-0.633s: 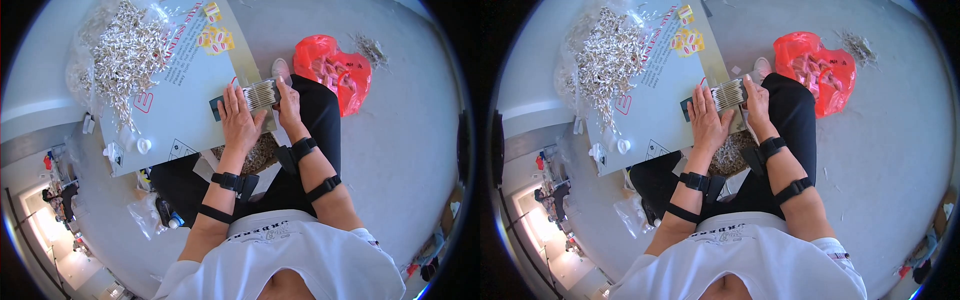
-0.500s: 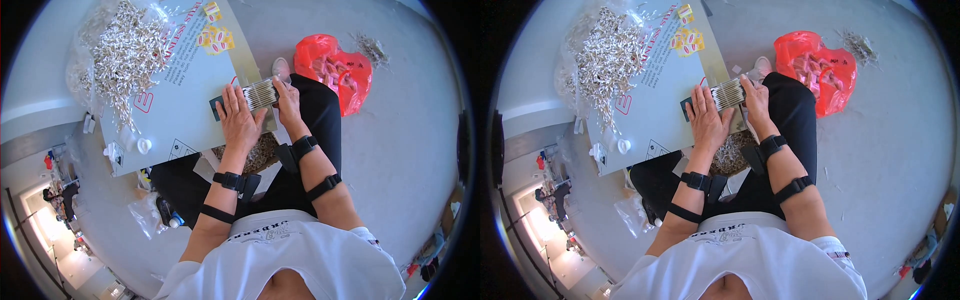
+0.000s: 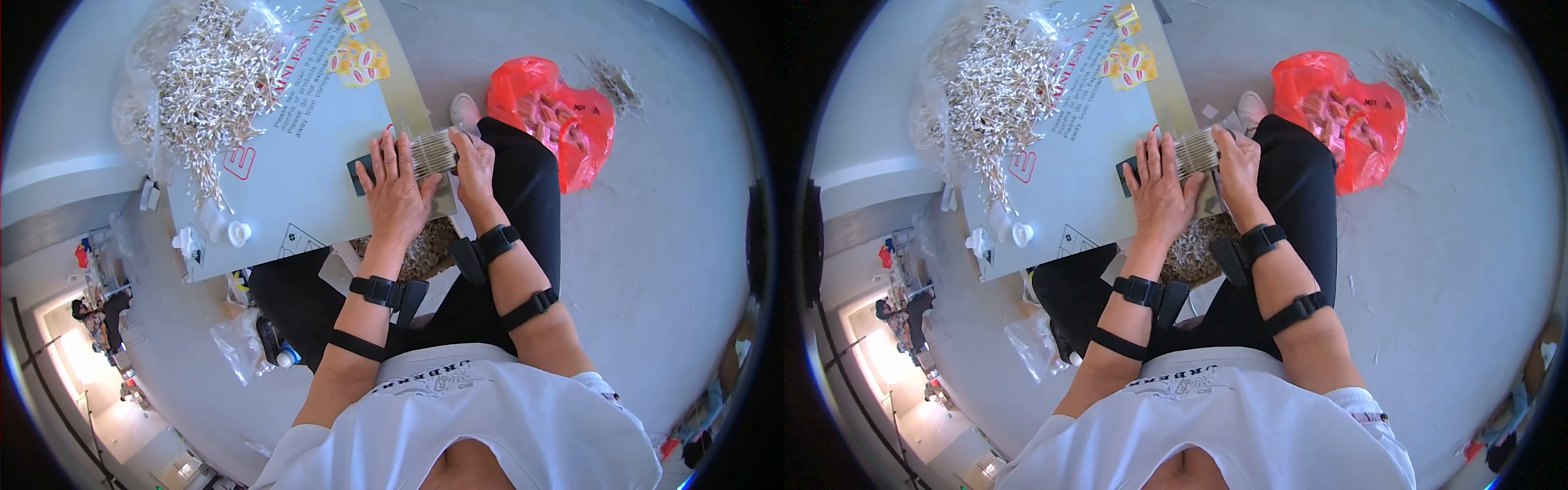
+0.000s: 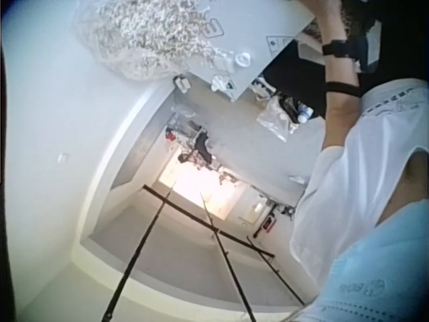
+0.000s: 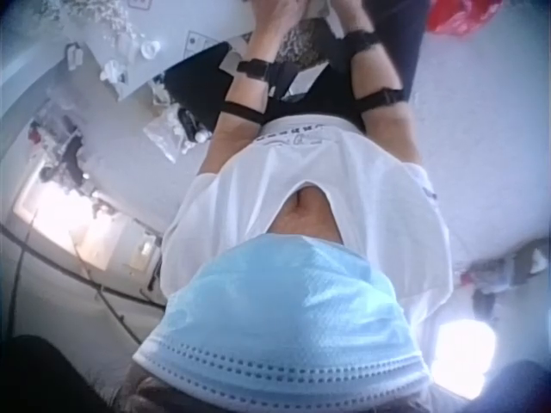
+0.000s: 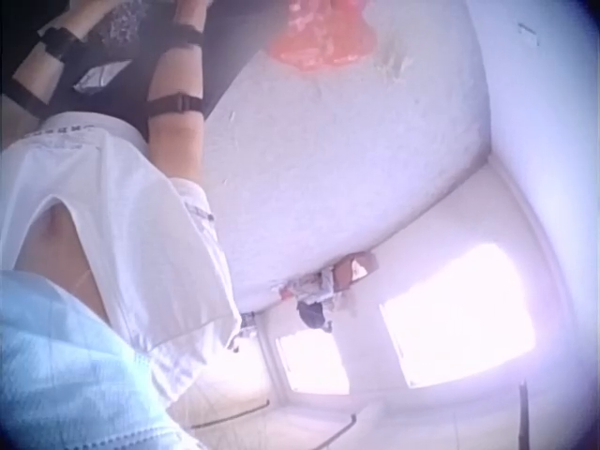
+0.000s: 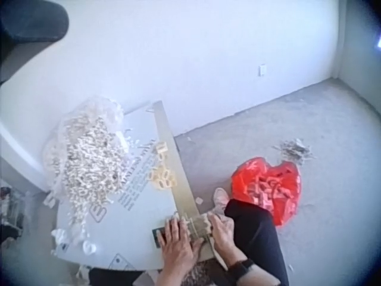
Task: Organizing loose cotton swabs into bundles and placing them into clear plastic bags for packaging.
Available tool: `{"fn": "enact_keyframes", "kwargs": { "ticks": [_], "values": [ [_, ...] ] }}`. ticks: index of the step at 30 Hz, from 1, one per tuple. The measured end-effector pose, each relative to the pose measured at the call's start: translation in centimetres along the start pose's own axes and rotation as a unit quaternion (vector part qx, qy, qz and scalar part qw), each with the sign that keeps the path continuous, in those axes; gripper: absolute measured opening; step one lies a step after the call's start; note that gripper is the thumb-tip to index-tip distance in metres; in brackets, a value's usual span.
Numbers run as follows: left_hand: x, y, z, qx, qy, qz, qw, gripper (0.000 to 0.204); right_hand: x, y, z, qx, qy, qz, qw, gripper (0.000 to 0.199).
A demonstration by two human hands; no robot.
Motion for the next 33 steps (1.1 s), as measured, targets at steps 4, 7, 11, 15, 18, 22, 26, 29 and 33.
{"fn": "enact_keyframes", "kwargs": {
  "ticks": [4,7,11,15,18,22,26,29,33],
  "values": [
    [-1.2,-1.0,-0.7,0.003,0.066,0.028,0.997,0.067,-0.1,0.2,0.3,-0.005,-0.016,-0.011,1.000,0.023],
    [-3.2,-4.3,-3.1,0.001,0.170,0.079,0.982,0.053,-0.1,0.4,0.4,0.008,-0.026,-0.015,1.000,0.026],
    [-5.0,-10.7,-8.6,-0.025,0.253,0.124,0.959,0.035,-0.2,1.0,0.7,0.060,-0.018,-0.035,0.997,0.029],
    [-4.9,-17.6,-14.3,-0.089,0.215,0.172,0.957,0.033,0.4,1.2,0.9,0.073,-0.035,-0.040,0.996,0.029],
    [-4.3,-18.9,-15.9,-0.137,0.171,0.117,0.969,0.034,-0.2,1.5,0.6,0.082,-0.031,-0.035,0.995,0.030],
    [-3.2,-19.1,-17.9,-0.128,0.075,0.048,0.988,0.033,-0.7,1.6,0.7,0.086,-0.029,-0.033,0.995,0.030],
    [-2.2,-21.4,-18.0,-0.137,0.002,0.078,0.987,0.027,0.2,1.2,1.2,0.090,-0.026,-0.056,0.994,0.029],
    [-2.2,-21.1,-17.3,-0.140,0.016,0.056,0.988,0.023,0.0,1.3,0.9,0.091,-0.024,-0.046,0.994,0.028],
    [-3.5,-21.1,-14.0,-0.170,0.135,0.213,0.953,0.019,0.5,1.0,0.7,0.071,-0.034,-0.054,0.995,0.022]
  ]
}}
Point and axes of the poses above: each hand's wrist, its own z-axis away from the middle knuckle, its own x-axis out of the palm, y = z × x, the point moved 10 cm from there along -z, towards the middle knuckle, and after that the axes turned 10 degrees about x, right-handed, at the moved point
